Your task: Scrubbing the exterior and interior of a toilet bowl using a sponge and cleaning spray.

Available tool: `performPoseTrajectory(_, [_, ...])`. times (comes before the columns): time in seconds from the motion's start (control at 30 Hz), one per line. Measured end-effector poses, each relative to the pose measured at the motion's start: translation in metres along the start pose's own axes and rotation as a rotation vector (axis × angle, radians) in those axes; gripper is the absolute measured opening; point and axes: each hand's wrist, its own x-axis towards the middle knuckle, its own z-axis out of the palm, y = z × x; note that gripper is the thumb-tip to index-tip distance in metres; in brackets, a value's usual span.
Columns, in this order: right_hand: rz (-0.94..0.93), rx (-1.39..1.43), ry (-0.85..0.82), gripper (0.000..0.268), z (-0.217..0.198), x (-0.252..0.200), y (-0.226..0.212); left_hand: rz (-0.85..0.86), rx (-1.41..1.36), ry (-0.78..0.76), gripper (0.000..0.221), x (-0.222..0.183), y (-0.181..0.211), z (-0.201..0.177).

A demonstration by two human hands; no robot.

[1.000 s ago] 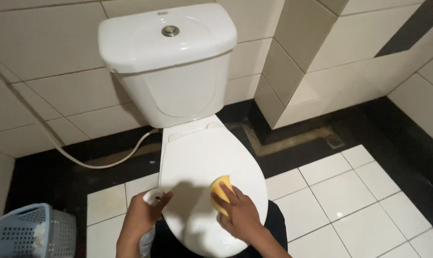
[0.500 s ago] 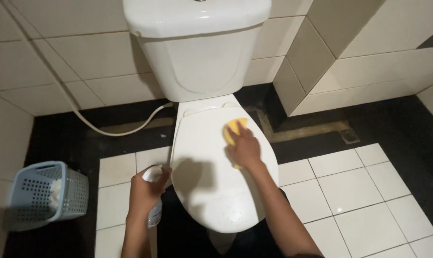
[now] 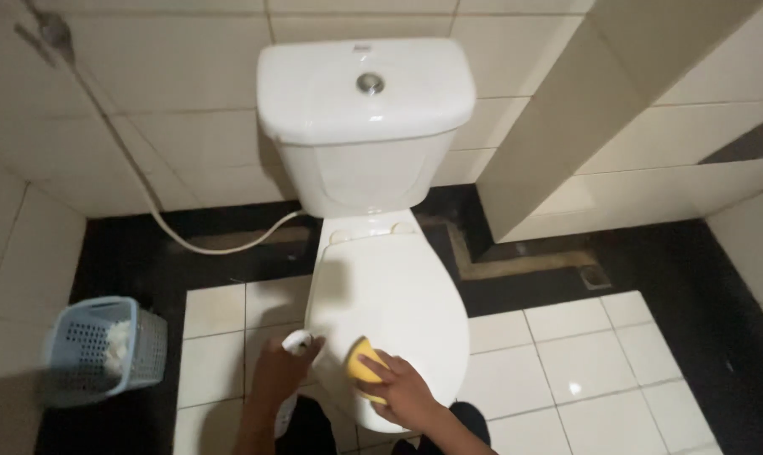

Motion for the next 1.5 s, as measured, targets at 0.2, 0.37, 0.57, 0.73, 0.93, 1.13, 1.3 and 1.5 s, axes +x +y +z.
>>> performPoseTrajectory(0.2, [0.594,0.073,-0.211,0.062,-0.034,-0.07,-0.012,0.252,0.054,-0.051,0.036,-0.084,0.07,-0.036])
performPoseTrajectory(0.37, [1.329,0.323,-0.1,0.061,-0.075,-0.15,-0.056,1.286,0.407,0.145,0.02,-0.077,0.027,-0.009])
performPoseTrajectory(0.57, [1.483,0.423,0.104,0.077,-0.1,-0.257,-0.11,0.133,-0.123,-0.339,0.027,-0.249,0.14,-0.076])
performPoseTrajectory(0.73, [1.415,0.385,0.135,0.098,-0.082,-0.314,-0.125,0.08,-0.198,-0.375,0.03,-0.303,0.145,-0.072])
performPoseTrajectory(0.93, [1.56,0.685,0.307,0.102,-0.175,-0.299,-0.182,0.182,-0.146,-0.311,0.025,-0.345,0.134,-0.052])
performPoseTrajectory(1.13, [1.396,0.619,0.178,0.107,-0.188,-0.311,-0.172,0.276,-0.368,-0.153,0.024,-0.345,0.081,-0.008])
performPoseTrajectory(1.3, [1.369,0.717,0.148,0.092,-0.213,-0.319,-0.18,0.222,-0.5,-0.016,0.026,-0.383,0.064,0.005])
performPoseTrajectory(1.5, [1.314,0.503,-0.117,0.102,-0.204,-0.311,-0.151,0.281,-0.321,0.165,0.03,-0.392,0.043,0.021])
